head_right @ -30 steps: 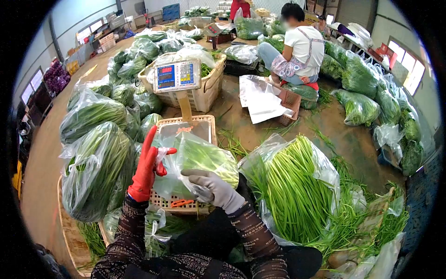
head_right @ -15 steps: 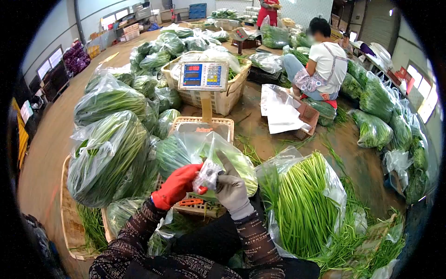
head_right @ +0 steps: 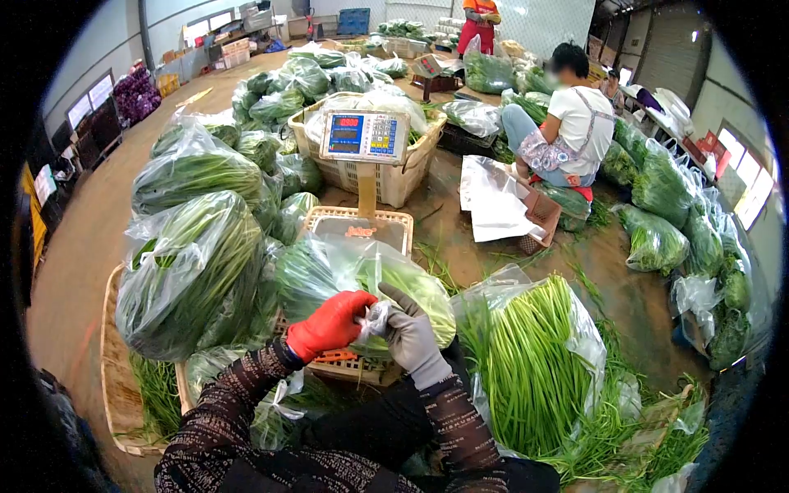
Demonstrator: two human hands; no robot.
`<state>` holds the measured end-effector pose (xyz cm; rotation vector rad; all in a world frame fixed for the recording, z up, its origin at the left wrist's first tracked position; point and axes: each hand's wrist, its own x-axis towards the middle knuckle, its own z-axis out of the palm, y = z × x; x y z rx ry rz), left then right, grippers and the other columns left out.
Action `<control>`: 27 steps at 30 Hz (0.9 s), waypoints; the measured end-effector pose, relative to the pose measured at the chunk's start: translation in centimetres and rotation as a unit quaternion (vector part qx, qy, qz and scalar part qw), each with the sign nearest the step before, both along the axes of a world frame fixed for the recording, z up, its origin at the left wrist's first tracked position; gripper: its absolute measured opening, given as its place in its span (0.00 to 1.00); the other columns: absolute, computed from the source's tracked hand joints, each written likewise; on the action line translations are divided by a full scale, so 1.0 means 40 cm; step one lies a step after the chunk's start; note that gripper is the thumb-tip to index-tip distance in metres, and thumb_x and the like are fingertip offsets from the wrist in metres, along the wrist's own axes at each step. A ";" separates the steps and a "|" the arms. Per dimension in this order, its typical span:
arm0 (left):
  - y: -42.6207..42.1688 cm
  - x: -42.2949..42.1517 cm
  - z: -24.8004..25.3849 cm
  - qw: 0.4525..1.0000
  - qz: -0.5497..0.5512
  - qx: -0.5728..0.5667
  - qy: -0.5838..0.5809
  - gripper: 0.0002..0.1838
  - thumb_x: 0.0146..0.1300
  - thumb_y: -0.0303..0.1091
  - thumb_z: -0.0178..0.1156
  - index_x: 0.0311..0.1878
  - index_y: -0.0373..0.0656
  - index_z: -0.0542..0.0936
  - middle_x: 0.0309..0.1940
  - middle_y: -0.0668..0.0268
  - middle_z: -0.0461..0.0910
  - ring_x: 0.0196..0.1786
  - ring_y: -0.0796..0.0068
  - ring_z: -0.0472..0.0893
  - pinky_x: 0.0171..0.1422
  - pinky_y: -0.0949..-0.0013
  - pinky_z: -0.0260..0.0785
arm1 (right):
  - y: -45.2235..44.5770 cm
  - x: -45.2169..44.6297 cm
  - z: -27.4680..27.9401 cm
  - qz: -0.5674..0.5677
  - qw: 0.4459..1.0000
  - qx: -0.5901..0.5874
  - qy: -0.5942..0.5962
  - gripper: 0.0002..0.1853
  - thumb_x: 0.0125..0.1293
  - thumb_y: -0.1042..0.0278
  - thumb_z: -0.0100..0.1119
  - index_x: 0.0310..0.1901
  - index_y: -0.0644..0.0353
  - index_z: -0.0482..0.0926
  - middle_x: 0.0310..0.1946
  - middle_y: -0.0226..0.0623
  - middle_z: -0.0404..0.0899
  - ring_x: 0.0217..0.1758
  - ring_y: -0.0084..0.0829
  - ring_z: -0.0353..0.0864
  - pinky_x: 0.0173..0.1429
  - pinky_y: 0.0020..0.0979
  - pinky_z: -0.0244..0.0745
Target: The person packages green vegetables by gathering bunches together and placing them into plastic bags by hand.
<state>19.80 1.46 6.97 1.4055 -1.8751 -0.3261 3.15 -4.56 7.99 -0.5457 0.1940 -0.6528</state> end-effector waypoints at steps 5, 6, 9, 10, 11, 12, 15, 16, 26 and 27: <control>-0.052 0.027 0.022 0.808 0.154 0.094 0.561 0.15 0.52 0.28 0.67 0.42 0.40 0.73 0.28 0.67 0.77 0.29 0.80 0.74 0.32 0.77 0.66 | 0.014 -0.006 0.017 -0.106 0.955 -0.108 0.253 0.16 0.61 0.77 0.54 0.52 0.63 0.73 0.28 0.28 0.76 0.22 0.14 0.67 0.24 0.16 0.62; -0.062 0.057 0.035 0.786 0.189 0.096 0.580 0.16 0.52 0.27 0.67 0.43 0.40 0.73 0.28 0.68 0.76 0.29 0.81 0.74 0.32 0.78 0.66 | 0.022 -0.009 0.026 -0.095 0.935 -0.154 0.307 0.16 0.61 0.76 0.55 0.51 0.63 0.74 0.28 0.27 0.75 0.21 0.13 0.65 0.24 0.17 0.61; -0.158 0.165 -0.157 0.842 0.307 0.027 0.443 0.21 0.51 0.26 0.66 0.48 0.37 0.70 0.29 0.67 0.75 0.31 0.79 0.74 0.35 0.74 0.69 | 0.077 0.021 0.016 -0.097 0.907 -0.235 0.336 0.15 0.59 0.76 0.59 0.48 0.66 0.75 0.32 0.29 0.76 0.29 0.15 0.72 0.33 0.16 0.66; -0.170 0.168 -0.188 0.872 0.328 0.047 0.360 0.23 0.49 0.26 0.67 0.49 0.37 0.70 0.30 0.67 0.76 0.31 0.77 0.74 0.36 0.72 0.69 | 0.066 0.031 -0.050 -0.103 0.898 -0.280 0.322 0.16 0.59 0.76 0.60 0.49 0.66 0.74 0.35 0.33 0.78 0.30 0.17 0.73 0.34 0.16 0.67; -0.172 0.176 -0.206 0.878 0.281 0.114 0.371 0.25 0.50 0.25 0.65 0.52 0.37 0.69 0.32 0.67 0.75 0.33 0.78 0.75 0.37 0.73 0.70 | 0.057 0.024 -0.065 -0.093 0.883 -0.289 0.357 0.18 0.59 0.75 0.60 0.52 0.66 0.73 0.38 0.39 0.78 0.32 0.21 0.76 0.37 0.19 0.71; -0.168 0.186 -0.220 0.877 0.232 0.182 0.380 0.26 0.51 0.24 0.63 0.55 0.38 0.68 0.35 0.67 0.75 0.36 0.78 0.75 0.39 0.74 0.70 | 0.057 0.008 -0.042 -0.094 0.883 -0.289 0.357 0.18 0.59 0.75 0.60 0.52 0.66 0.73 0.38 0.39 0.78 0.32 0.21 0.76 0.37 0.19 0.71; -0.101 0.286 -0.154 0.910 -0.043 0.275 0.308 0.29 0.53 0.24 0.61 0.60 0.39 0.67 0.45 0.68 0.74 0.47 0.77 0.74 0.54 0.73 0.67 | 0.057 -0.081 0.058 -0.198 0.875 -0.237 0.372 0.17 0.60 0.78 0.54 0.52 0.67 0.72 0.37 0.37 0.79 0.32 0.22 0.76 0.36 0.22 0.73; -0.059 0.286 -0.076 0.895 -0.068 0.282 0.340 0.31 0.51 0.23 0.62 0.61 0.40 0.67 0.49 0.66 0.73 0.50 0.76 0.73 0.59 0.72 0.64 | 0.044 -0.124 0.070 -0.258 0.864 -0.232 0.365 0.17 0.60 0.77 0.53 0.52 0.68 0.72 0.37 0.38 0.79 0.32 0.24 0.76 0.35 0.23 0.74; 0.040 0.067 0.061 0.957 0.031 -0.066 -0.282 0.41 0.43 0.45 0.69 0.63 0.48 0.66 0.51 0.58 0.74 0.55 0.55 0.73 0.61 0.59 0.63 | 0.027 -0.549 -0.043 -0.381 0.792 -0.103 0.467 0.12 0.60 0.73 0.55 0.45 0.66 0.74 0.32 0.36 0.78 0.27 0.22 0.75 0.31 0.22 0.71; 0.031 0.055 0.041 0.929 0.044 -0.100 -0.353 0.33 0.45 0.46 0.66 0.57 0.51 0.72 0.44 0.56 0.78 0.48 0.58 0.78 0.53 0.60 0.68 | 0.031 -0.562 -0.068 -0.366 0.835 -0.051 0.407 0.12 0.60 0.73 0.55 0.45 0.66 0.74 0.32 0.36 0.77 0.27 0.22 0.74 0.31 0.22 0.70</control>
